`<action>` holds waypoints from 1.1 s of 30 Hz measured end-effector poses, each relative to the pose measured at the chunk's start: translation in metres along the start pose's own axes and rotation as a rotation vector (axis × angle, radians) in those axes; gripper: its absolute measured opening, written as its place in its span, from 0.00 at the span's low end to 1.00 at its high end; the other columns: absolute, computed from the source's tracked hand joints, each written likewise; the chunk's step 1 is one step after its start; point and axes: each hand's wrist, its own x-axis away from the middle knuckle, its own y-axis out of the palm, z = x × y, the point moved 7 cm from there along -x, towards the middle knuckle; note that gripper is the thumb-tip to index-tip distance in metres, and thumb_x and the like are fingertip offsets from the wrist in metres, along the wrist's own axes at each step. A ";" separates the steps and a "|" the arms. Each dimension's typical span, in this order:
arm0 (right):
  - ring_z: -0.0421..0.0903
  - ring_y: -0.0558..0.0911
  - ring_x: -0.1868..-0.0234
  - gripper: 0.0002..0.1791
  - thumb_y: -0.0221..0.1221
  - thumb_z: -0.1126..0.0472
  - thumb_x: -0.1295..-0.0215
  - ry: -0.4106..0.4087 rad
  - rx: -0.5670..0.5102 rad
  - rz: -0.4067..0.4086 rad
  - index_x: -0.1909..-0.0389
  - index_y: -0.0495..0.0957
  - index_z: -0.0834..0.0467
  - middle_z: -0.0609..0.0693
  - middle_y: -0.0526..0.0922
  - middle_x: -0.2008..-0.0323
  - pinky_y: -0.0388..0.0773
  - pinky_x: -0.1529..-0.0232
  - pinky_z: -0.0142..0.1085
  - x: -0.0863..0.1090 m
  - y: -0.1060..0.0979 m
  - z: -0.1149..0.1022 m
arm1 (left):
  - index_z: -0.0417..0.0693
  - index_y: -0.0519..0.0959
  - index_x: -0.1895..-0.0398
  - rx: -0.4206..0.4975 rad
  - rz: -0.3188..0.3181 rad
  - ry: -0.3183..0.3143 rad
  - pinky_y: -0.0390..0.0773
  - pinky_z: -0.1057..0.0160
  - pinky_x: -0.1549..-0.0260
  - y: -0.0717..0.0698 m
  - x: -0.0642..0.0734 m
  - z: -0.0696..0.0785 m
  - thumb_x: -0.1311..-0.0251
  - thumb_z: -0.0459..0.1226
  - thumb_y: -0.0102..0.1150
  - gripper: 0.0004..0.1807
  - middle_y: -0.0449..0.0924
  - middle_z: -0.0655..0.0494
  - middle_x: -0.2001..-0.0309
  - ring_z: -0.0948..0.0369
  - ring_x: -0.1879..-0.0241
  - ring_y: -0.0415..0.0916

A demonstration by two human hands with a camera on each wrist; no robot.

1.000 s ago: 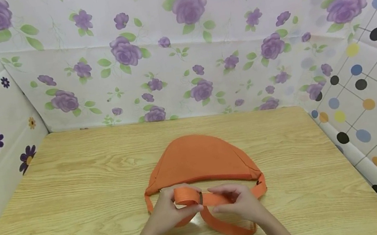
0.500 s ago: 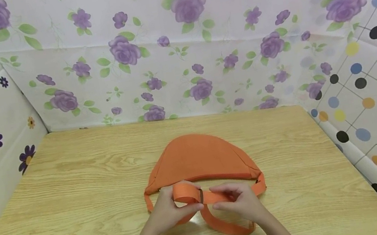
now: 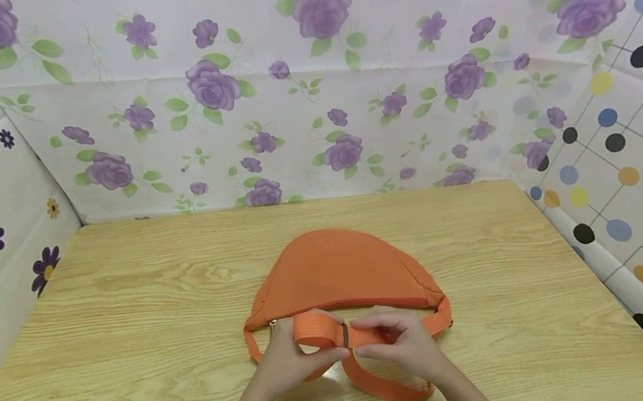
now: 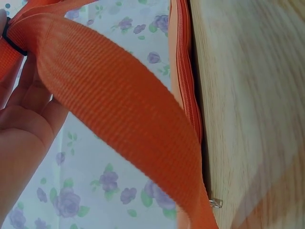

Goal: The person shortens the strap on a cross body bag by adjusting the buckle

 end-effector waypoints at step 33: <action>0.46 0.77 0.62 0.18 0.63 0.77 0.54 -0.045 0.137 -0.002 0.58 0.76 0.70 0.61 0.77 0.63 0.76 0.66 0.34 0.001 -0.005 -0.005 | 0.34 0.76 0.66 -0.045 -0.004 0.101 0.74 0.62 0.68 0.001 -0.003 0.009 0.59 0.22 0.65 0.14 0.78 0.49 0.70 0.60 0.68 0.74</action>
